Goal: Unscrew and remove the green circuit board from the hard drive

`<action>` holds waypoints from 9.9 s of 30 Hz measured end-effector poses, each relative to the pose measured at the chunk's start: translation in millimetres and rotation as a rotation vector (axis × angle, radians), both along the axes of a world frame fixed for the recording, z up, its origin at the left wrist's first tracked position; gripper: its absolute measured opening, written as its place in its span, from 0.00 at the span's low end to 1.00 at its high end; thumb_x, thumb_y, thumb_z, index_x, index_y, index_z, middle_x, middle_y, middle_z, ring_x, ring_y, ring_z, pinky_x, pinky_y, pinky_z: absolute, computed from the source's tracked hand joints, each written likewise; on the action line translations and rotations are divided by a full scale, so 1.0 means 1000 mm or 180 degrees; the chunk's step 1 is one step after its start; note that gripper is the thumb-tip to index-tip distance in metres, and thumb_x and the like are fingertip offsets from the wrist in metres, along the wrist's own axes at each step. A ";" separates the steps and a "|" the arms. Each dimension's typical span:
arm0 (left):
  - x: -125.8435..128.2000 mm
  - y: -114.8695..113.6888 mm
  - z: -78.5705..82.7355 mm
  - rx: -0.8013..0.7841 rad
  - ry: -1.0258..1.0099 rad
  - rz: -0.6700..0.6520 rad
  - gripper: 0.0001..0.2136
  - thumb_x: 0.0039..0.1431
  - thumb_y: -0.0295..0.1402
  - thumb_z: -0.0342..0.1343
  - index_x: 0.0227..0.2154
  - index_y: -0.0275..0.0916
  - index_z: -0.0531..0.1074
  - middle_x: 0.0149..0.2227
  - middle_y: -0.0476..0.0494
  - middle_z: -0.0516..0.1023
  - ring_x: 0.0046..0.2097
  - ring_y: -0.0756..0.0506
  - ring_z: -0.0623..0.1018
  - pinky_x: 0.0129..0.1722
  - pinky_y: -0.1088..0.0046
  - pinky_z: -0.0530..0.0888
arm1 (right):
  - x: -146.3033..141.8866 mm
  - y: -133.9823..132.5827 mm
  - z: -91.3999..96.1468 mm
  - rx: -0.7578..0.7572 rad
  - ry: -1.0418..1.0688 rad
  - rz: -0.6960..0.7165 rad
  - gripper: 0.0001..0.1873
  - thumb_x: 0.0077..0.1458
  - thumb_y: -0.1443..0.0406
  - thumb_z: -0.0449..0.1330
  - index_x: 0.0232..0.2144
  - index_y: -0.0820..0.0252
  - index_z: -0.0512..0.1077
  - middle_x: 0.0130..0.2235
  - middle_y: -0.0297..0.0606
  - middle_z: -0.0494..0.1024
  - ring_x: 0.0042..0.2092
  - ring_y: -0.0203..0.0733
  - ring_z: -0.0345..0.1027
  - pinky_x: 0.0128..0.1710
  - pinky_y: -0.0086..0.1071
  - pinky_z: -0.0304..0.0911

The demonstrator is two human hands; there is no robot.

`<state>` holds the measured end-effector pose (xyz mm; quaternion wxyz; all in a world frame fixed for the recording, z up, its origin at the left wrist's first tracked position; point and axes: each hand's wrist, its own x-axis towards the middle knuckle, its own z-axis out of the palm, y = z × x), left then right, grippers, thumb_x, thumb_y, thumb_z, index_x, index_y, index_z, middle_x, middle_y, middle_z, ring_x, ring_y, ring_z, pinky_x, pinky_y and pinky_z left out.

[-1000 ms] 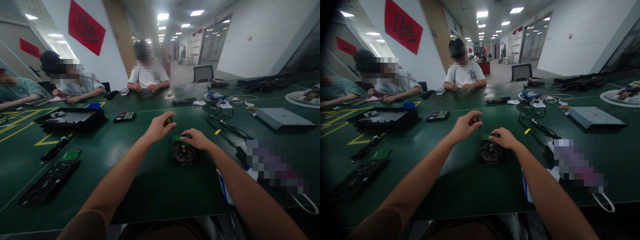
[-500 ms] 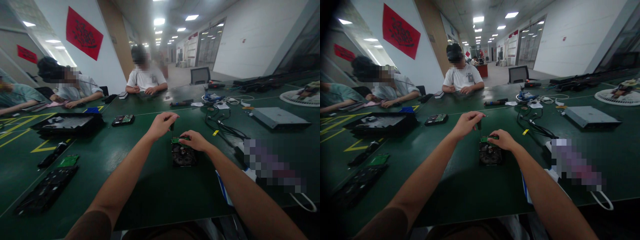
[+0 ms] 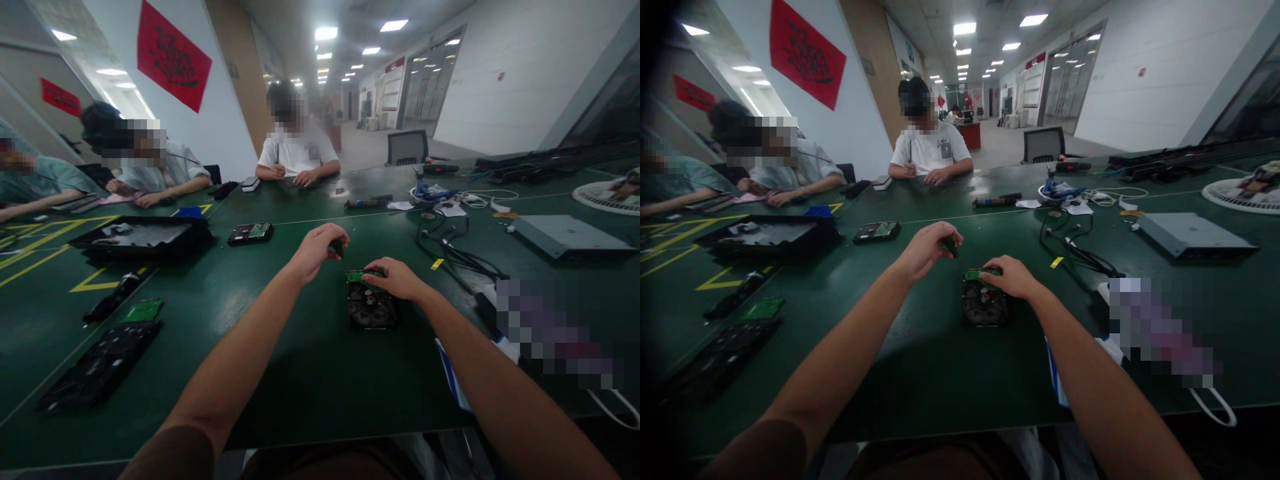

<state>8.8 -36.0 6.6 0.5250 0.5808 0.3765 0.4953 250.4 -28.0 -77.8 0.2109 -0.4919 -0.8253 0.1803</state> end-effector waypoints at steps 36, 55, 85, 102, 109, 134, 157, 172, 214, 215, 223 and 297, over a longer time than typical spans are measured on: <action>0.016 0.000 -0.009 -0.0501 -0.0476 0.0012 0.12 0.56 0.40 0.54 0.32 0.36 0.76 0.32 0.40 0.79 0.35 0.45 0.78 0.26 0.75 0.69 | -0.001 0.002 -0.006 0.0166 -0.0017 -0.0174 0.20 0.60 0.49 0.63 0.45 0.57 0.80 0.45 0.41 0.80 0.39 0.42 0.71 0.38 0.34 0.62; 0.017 0.003 -0.011 -0.0333 -0.0552 -0.0010 0.11 0.56 0.40 0.55 0.33 0.37 0.75 0.33 0.42 0.78 0.35 0.46 0.78 0.28 0.74 0.70 | -0.002 0.009 -0.017 0.0300 -0.0166 -0.0403 0.20 0.60 0.49 0.62 0.42 0.58 0.78 0.43 0.44 0.80 0.43 0.46 0.73 0.42 0.37 0.64; 0.013 -0.007 -0.005 -0.0116 -0.0201 -0.0361 0.13 0.59 0.40 0.56 0.35 0.35 0.77 0.35 0.41 0.73 0.39 0.44 0.75 0.31 0.68 0.80 | 0.002 0.006 -0.006 0.0205 -0.0040 -0.0055 0.20 0.62 0.52 0.61 0.50 0.57 0.78 0.48 0.43 0.81 0.43 0.45 0.72 0.44 0.36 0.65; 0.013 -0.008 -0.003 -0.0048 -0.0113 -0.0156 0.13 0.58 0.41 0.56 0.34 0.35 0.77 0.35 0.39 0.76 0.39 0.43 0.76 0.31 0.69 0.79 | 0.007 0.006 -0.005 -0.0092 0.0550 -0.0608 0.19 0.67 0.53 0.52 0.39 0.57 0.79 0.35 0.37 0.81 0.37 0.43 0.73 0.38 0.33 0.64; 0.014 -0.002 -0.008 -0.0390 -0.0638 -0.0148 0.11 0.56 0.39 0.57 0.36 0.36 0.72 0.35 0.39 0.78 0.39 0.41 0.79 0.32 0.65 0.80 | 0.007 0.004 -0.004 -0.0154 0.0637 -0.0609 0.17 0.65 0.55 0.55 0.42 0.57 0.79 0.38 0.38 0.83 0.36 0.43 0.74 0.38 0.34 0.66; 0.017 -0.006 -0.004 0.0262 -0.0038 0.0386 0.13 0.61 0.42 0.56 0.33 0.37 0.78 0.36 0.41 0.76 0.38 0.46 0.75 0.28 0.75 0.77 | 0.009 0.004 -0.001 -0.0344 0.0454 -0.0238 0.24 0.56 0.53 0.65 0.50 0.60 0.78 0.29 0.33 0.75 0.29 0.38 0.64 0.33 0.34 0.60; 0.011 -0.003 -0.005 0.0045 -0.0163 0.0074 0.13 0.58 0.41 0.58 0.35 0.36 0.80 0.39 0.40 0.76 0.41 0.45 0.75 0.31 0.74 0.75 | 0.009 0.009 -0.009 -0.0288 0.0841 -0.0227 0.20 0.61 0.48 0.61 0.43 0.56 0.81 0.44 0.40 0.82 0.39 0.42 0.73 0.39 0.33 0.65; 0.012 0.002 -0.008 0.0086 -0.0146 0.0050 0.12 0.59 0.40 0.58 0.35 0.37 0.81 0.39 0.41 0.76 0.40 0.46 0.74 0.30 0.75 0.73 | 0.004 0.031 -0.015 -0.1326 0.1639 -0.0995 0.20 0.67 0.53 0.55 0.37 0.63 0.77 0.38 0.43 0.80 0.19 0.28 0.57 0.15 0.26 0.48; 0.010 0.001 -0.006 0.0136 -0.0065 0.0039 0.12 0.58 0.39 0.53 0.31 0.37 0.77 0.37 0.40 0.78 0.40 0.44 0.77 0.27 0.75 0.72 | 0.013 0.004 -0.010 -0.0027 0.0407 -0.0265 0.22 0.58 0.49 0.64 0.46 0.58 0.79 0.36 0.38 0.79 0.33 0.39 0.67 0.33 0.33 0.60; 0.009 0.001 -0.006 0.0159 -0.0022 0.0048 0.12 0.58 0.39 0.53 0.31 0.37 0.78 0.37 0.39 0.78 0.39 0.44 0.76 0.27 0.75 0.72 | 0.014 0.004 -0.010 -0.0036 0.0413 -0.0270 0.22 0.58 0.49 0.64 0.47 0.57 0.79 0.36 0.38 0.78 0.32 0.39 0.67 0.33 0.32 0.59; 0.010 0.004 -0.007 -0.0350 -0.0615 -0.0120 0.11 0.58 0.39 0.55 0.36 0.37 0.73 0.32 0.40 0.78 0.36 0.43 0.78 0.30 0.68 0.77 | 0.016 0.006 -0.012 -0.0095 0.0477 -0.0262 0.23 0.58 0.48 0.63 0.46 0.57 0.80 0.36 0.39 0.79 0.32 0.39 0.67 0.32 0.33 0.59; -0.004 0.015 -0.011 0.0062 -0.0153 0.0072 0.13 0.61 0.39 0.55 0.36 0.35 0.79 0.37 0.39 0.76 0.40 0.45 0.76 0.32 0.73 0.76 | 0.003 0.014 -0.018 0.0003 0.0534 -0.0080 0.22 0.59 0.50 0.64 0.50 0.55 0.79 0.51 0.42 0.79 0.37 0.41 0.72 0.39 0.36 0.69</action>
